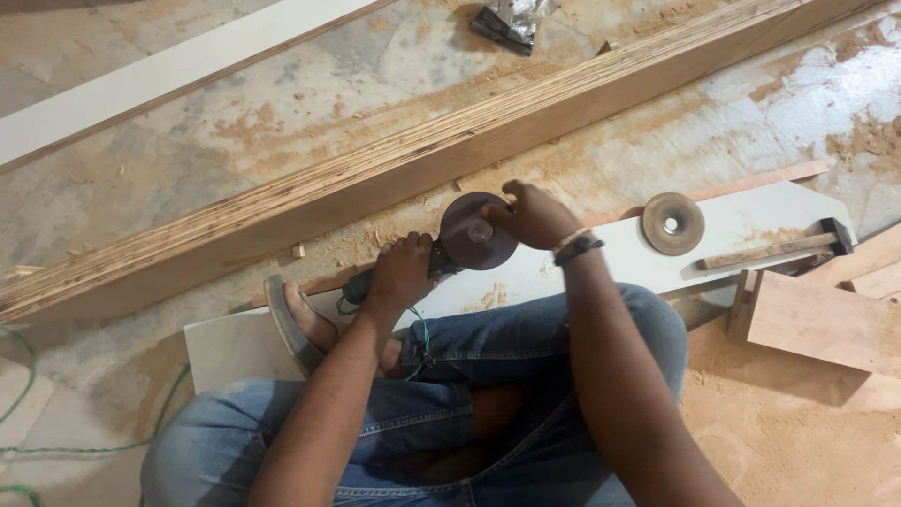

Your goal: The person uses a handheld angle grinder with a sanding disc to sand the edges and surface of a wooden board, then taps the tool with a hammer.

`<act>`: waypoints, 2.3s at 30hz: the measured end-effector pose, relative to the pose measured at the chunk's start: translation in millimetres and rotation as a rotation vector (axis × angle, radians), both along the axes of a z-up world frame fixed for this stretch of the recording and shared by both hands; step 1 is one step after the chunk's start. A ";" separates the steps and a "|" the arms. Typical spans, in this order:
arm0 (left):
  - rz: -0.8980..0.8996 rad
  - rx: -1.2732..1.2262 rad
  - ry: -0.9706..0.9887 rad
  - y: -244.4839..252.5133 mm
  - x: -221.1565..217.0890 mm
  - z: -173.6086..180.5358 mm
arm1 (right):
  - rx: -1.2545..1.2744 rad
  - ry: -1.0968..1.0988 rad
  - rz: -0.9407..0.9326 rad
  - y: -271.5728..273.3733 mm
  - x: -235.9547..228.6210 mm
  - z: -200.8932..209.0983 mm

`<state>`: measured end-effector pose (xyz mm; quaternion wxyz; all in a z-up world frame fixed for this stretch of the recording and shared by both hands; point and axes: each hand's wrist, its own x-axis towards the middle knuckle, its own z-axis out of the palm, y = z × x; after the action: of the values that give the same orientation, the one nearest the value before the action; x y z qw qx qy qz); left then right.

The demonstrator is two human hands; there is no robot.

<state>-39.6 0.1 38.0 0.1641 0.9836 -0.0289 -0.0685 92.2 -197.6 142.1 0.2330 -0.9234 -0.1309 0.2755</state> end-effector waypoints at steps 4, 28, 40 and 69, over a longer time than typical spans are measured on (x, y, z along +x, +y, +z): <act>0.015 0.014 0.093 -0.9 3.1 1.6 | -0.130 0.243 0.094 -12.5 -11.2 22.8; 0.004 0.022 -0.042 -4.3 -0.3 0.5 | -0.117 -0.116 0.028 -3.0 -9.0 7.5; -0.008 0.019 0.062 1.9 3.8 -10.2 | 0.367 0.341 0.336 14.7 -39.9 -5.3; -0.050 0.070 -0.027 -1.8 2.3 -1.8 | -0.061 -0.177 0.198 30.5 -34.3 -18.2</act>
<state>-37.2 -1.8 36.3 0.1273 0.9886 -0.0534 -0.0605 57.9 -167.1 123.9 0.1638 -0.9333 -0.2330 0.2188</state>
